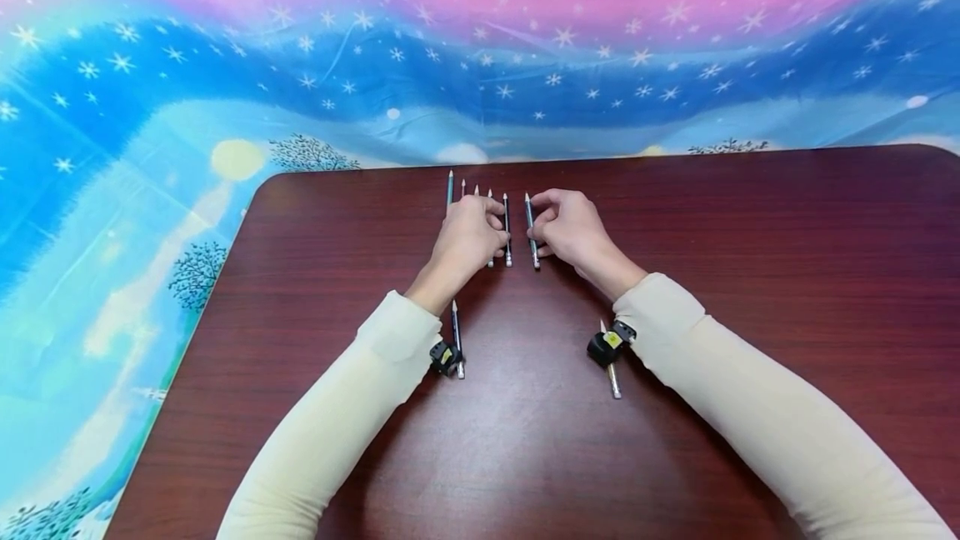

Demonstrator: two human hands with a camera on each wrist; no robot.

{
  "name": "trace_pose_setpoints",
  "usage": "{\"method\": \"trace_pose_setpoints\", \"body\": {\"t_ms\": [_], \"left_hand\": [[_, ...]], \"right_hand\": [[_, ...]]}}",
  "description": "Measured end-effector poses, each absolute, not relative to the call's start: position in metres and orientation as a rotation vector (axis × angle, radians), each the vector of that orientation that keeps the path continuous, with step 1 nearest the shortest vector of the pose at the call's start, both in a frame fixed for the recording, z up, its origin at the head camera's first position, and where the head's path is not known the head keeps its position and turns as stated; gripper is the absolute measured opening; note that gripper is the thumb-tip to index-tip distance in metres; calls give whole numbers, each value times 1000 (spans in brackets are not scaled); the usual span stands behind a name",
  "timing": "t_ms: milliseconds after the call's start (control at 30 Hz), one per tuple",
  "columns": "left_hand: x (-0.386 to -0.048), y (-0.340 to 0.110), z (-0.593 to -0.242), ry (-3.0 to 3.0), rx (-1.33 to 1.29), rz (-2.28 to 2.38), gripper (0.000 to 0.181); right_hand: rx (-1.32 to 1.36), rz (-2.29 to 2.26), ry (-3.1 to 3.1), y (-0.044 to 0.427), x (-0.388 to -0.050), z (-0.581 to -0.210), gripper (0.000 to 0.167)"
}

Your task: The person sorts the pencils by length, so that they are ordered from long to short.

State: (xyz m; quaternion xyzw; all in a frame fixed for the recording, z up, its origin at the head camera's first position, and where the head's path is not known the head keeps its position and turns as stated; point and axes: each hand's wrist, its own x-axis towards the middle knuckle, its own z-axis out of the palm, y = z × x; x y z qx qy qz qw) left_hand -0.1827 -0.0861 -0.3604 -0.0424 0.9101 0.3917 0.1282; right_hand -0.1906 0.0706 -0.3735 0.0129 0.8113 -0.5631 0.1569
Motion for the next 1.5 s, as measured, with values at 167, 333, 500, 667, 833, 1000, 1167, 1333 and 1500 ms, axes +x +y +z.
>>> {"method": "trace_pose_setpoints", "body": {"t_ms": [167,333,500,667,833,1000,1167,1333,1500], "left_hand": [[-183,-85,-361,2661,-114,1132,36],[-183,-85,-362,2669,-118,1117,36],[-183,-85,-361,2658,-121,1127,36],[-183,-86,-361,2648,-116,1134,35],[-183,-86,-362,2655,-100,1135,36],[-182,-87,-361,2654,-90,1136,36],[-182,-87,-361,2645,-95,1140,36],[-181,-87,-361,2646,-93,1153,36],[-182,-87,-361,2639,-97,1158,36]], "right_hand": [[94,-1612,2348,62,-194,-375,53],[143,-1591,2364,55,-196,-375,53],[170,-1549,2382,52,-197,-374,53],[150,-1458,2443,51,-198,-374,53],[112,-1357,2515,50,-198,-375,52],[103,-1341,2527,50,-199,-375,50],[114,-1326,2530,50,-200,-375,48],[122,-1323,2525,50,-200,-374,47],[122,-1327,2517,51,-201,-374,47]]}}
